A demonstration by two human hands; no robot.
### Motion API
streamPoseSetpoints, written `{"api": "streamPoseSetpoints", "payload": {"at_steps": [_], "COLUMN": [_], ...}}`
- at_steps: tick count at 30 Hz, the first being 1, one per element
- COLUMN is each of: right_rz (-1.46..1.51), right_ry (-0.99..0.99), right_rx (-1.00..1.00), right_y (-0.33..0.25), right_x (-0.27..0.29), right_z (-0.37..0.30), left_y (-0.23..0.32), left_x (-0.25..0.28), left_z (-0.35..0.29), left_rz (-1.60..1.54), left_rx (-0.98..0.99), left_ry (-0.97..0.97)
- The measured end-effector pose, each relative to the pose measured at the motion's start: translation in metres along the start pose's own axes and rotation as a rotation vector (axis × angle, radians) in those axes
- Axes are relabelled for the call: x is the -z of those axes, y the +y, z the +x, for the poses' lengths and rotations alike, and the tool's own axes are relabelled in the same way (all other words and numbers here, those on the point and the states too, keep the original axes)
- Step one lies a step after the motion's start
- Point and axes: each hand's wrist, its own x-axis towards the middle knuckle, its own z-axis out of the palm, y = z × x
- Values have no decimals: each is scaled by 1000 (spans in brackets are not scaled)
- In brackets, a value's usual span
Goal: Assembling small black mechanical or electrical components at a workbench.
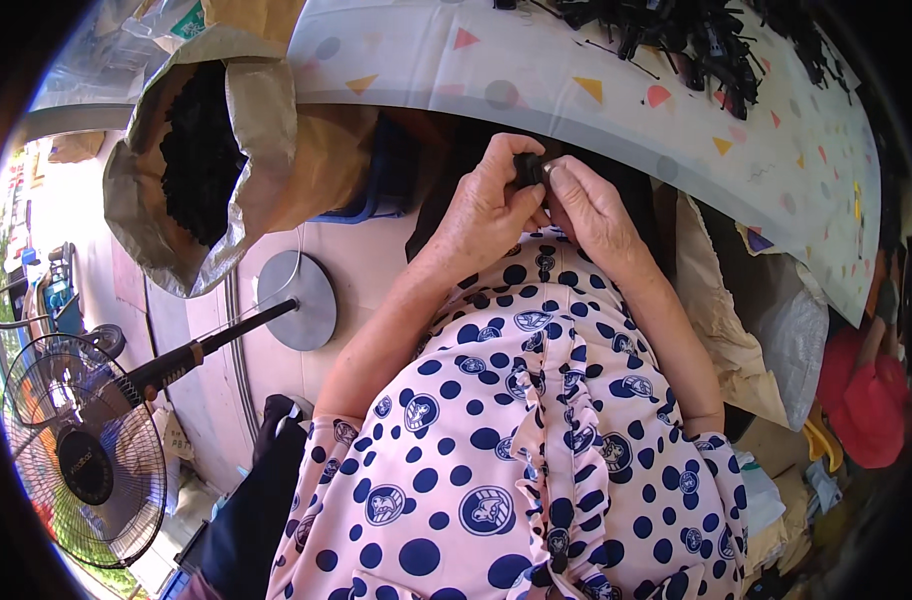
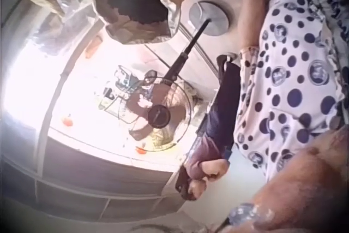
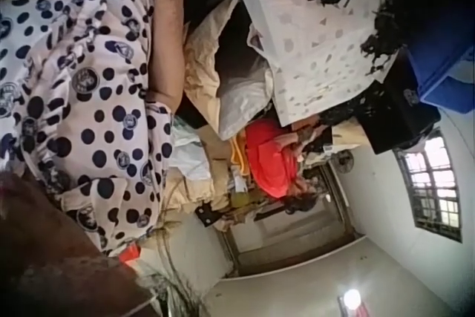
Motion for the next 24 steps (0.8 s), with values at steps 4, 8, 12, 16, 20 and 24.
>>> {"api": "streamPoseSetpoints", "payload": {"at_steps": [4,8,12,16,20,24], "right_rz": [-127,-163,-176,-169,-199,-984], "right_ry": [-31,-26,-49,-21,-66,463], "right_rx": [41,32,64,104,170,404], "right_y": [5,8,15,10,-5,-23], "right_x": [-5,-8,-14,-22,-13,46], "right_z": [3,6,11,17,21,39], "left_y": [-2,-5,0,3,12,42], "left_x": [3,5,2,2,15,110], "left_z": [-2,-2,-8,-7,-5,-11], "left_rz": [21,80,227,363,402,647], "left_rx": [-3,-31,-24,-45,-194,-224], "left_ry": [-8,21,102,221,287,775]}}
